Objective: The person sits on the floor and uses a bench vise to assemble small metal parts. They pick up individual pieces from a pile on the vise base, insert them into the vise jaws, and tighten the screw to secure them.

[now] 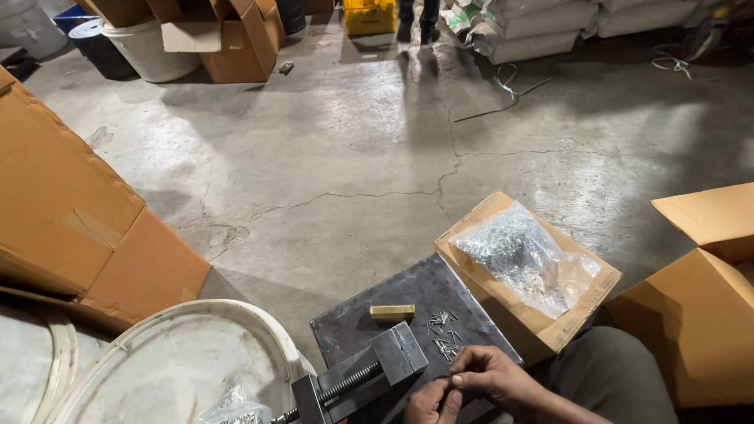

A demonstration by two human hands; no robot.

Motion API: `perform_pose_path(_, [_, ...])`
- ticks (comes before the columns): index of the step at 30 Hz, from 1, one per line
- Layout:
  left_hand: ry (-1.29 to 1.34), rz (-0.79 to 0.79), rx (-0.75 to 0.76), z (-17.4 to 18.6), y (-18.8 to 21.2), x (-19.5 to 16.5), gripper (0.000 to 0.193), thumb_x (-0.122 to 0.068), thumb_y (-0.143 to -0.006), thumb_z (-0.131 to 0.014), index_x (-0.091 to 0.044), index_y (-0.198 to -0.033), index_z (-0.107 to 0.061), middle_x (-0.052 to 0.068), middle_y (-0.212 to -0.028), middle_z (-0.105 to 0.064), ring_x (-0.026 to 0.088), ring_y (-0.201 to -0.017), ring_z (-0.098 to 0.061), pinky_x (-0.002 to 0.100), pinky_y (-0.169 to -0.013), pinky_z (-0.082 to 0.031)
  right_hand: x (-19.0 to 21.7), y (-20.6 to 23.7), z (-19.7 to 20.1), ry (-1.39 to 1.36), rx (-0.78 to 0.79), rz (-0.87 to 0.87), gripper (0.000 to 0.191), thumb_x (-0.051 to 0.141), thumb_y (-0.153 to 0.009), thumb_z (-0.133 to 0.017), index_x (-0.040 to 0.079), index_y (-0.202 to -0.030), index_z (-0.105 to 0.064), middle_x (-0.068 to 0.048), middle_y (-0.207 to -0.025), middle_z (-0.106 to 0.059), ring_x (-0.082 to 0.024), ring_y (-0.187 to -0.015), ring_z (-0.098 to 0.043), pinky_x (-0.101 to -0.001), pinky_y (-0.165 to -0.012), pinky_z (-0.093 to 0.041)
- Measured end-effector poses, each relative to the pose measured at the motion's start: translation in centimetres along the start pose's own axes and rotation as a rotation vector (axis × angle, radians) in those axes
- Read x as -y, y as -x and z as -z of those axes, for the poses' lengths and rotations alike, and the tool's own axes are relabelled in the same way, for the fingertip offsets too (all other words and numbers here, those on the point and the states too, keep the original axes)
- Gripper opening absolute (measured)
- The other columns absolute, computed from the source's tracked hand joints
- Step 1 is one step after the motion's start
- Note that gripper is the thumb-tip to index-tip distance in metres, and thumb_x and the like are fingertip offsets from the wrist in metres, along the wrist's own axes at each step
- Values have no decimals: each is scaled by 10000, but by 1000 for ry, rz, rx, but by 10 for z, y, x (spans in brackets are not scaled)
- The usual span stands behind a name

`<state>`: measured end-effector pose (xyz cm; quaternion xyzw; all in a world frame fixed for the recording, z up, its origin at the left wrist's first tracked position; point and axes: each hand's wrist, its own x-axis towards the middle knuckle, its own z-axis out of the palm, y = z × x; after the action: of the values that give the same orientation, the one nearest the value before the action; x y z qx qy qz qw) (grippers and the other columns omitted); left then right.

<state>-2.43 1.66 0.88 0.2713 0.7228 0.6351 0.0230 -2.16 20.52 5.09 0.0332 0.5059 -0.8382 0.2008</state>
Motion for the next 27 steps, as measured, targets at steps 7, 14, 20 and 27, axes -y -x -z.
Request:
perform_pose_path(7, [18,53,29,1,5,3,212,-208,-981,-713,-8,-1044,-745,160,-901,-786,268,-878,-809,356,-784,-608,-4,-3,8,45,90,55,129,-5,-830,-801,-15,-931,-722,-70,-992,-653,-160,-876,-674,-307,-763,-566])
perform_pose_path(14, [123,-3,57,3,7,0,182,-144,-990,-704,24,-1048,-743,144,-885,-793,217,-853,-803,329,-766,-611,-8,-1,10,54,86,43,142,8,-830,-822,-14,-941,-737,-57,-1021,-619,-144,-877,-650,-284,-761,-542])
perform_pose_path(20, [153,142,-73,-4,9,4,129,-107,-960,-705,15,-969,-743,98,-745,-764,122,-699,-735,275,-651,-564,-8,1,9,56,6,-36,145,48,-832,-807,-10,-949,-742,-33,-975,-655,-128,-795,-641,-269,-675,-498])
perform_pose_path(27, [165,168,-104,-4,13,10,83,-60,-948,-687,18,-960,-715,66,-712,-695,94,-683,-658,269,-629,-513,-11,3,9,223,48,90,177,108,-905,-774,-16,-1016,-717,-25,-919,-714,-99,-839,-663,-273,-747,-555])
